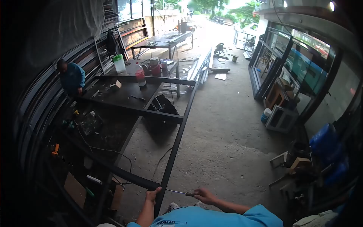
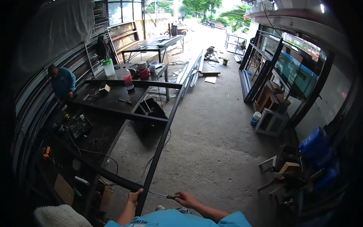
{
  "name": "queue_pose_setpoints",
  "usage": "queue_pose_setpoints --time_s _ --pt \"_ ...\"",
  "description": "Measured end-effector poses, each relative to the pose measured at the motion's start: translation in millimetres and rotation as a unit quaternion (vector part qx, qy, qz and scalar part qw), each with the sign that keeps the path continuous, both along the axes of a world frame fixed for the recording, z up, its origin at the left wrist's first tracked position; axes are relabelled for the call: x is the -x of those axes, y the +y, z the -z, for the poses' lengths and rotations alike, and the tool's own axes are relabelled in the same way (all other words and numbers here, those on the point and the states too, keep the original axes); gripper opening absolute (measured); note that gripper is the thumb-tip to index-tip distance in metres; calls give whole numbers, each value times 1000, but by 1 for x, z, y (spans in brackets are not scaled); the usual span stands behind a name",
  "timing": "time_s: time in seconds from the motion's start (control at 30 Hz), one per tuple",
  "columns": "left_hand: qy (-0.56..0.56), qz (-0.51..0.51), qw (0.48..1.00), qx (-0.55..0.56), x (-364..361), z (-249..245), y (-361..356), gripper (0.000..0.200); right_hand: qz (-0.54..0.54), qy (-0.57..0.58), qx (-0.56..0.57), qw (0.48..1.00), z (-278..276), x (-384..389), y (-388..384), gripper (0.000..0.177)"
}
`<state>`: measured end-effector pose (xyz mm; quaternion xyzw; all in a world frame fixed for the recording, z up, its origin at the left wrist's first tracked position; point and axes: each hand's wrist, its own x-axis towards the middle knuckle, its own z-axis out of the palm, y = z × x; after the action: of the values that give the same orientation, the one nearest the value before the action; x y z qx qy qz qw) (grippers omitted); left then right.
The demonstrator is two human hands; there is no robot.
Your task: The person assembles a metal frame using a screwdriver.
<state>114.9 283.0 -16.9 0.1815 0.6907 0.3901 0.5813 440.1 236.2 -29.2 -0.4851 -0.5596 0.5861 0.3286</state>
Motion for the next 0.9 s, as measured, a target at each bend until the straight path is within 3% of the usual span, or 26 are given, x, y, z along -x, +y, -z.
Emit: queue_pose_setpoints --time_s 0.03,0.1,0.17,0.2,0.23,0.27,0.33,0.37,0.47,0.5,0.53,0.57,0.6,0.63,0.7,0.77,0.83,0.87,0.9 --pt "-14 9 1000 11 -1 -8 0 35 -6 -3 -1 1000 -1 -5 0 39" --pt "-30 14 999 21 -1 -10 0 35 -91 -166 -58 980 -46 -4 2 32" --pt "-71 20 997 -9 2 1 -1 37 -45 -126 -44 990 -25 -3 -5 30" --pt "-72 12 997 -7 0 -2 -3 37 -30 38 173 984 -3 -7 0 30" --pt "-63 16 998 -3 -2 -12 -2 37 -11 197 381 903 18 -11 5 31" --pt "-53 18 998 4 -4 -20 -2 37 -18 192 387 902 32 -12 10 31" --pt "-23 25 999 19 -8 -37 -1 38 5 323 548 772 52 -10 15 32" --pt "-9 25 999 28 -12 -53 -4 40 -1 315 554 771 48 -10 14 32" --pt "-47 42 998 -9 0 -8 -1 43 36 181 309 933 -25 -3 11 34" --pt "-46 43 998 -27 6 3 -4 45 10 168 318 933 -27 1 6 34" --pt "-10 58 998 -8 1 -27 -8 48 -16 36 69 997 -25 5 2 31" --pt "22 67 997 13 -6 -60 -8 52 -52 -79 -194 976 -29 8 0 28" --pt "24 74 997 25 -2 -49 -8 55 -92 -179 -218 955 -49 11 2 24" --pt "26 83 996 36 5 -35 -9 58 -136 -173 -223 950 -50 15 0 24" --pt "62 77 995 -13 6 -41 -19 70 -61 -175 -220 958 -41 18 -6 23" --pt "80 60 995 -2 11 -36 -21 74 -87 -164 -201 962 -27 18 -6 22" --pt "98 68 993 11 16 -36 -22 79 -58 -86 -74 992 -25 20 -7 28" --pt "100 79 992 21 17 -37 -21 81 -65 -89 -74 991 -22 18 -1 28" --pt "102 94 990 30 18 -37 -21 84 -55 39 136 988 -18 13 9 30"
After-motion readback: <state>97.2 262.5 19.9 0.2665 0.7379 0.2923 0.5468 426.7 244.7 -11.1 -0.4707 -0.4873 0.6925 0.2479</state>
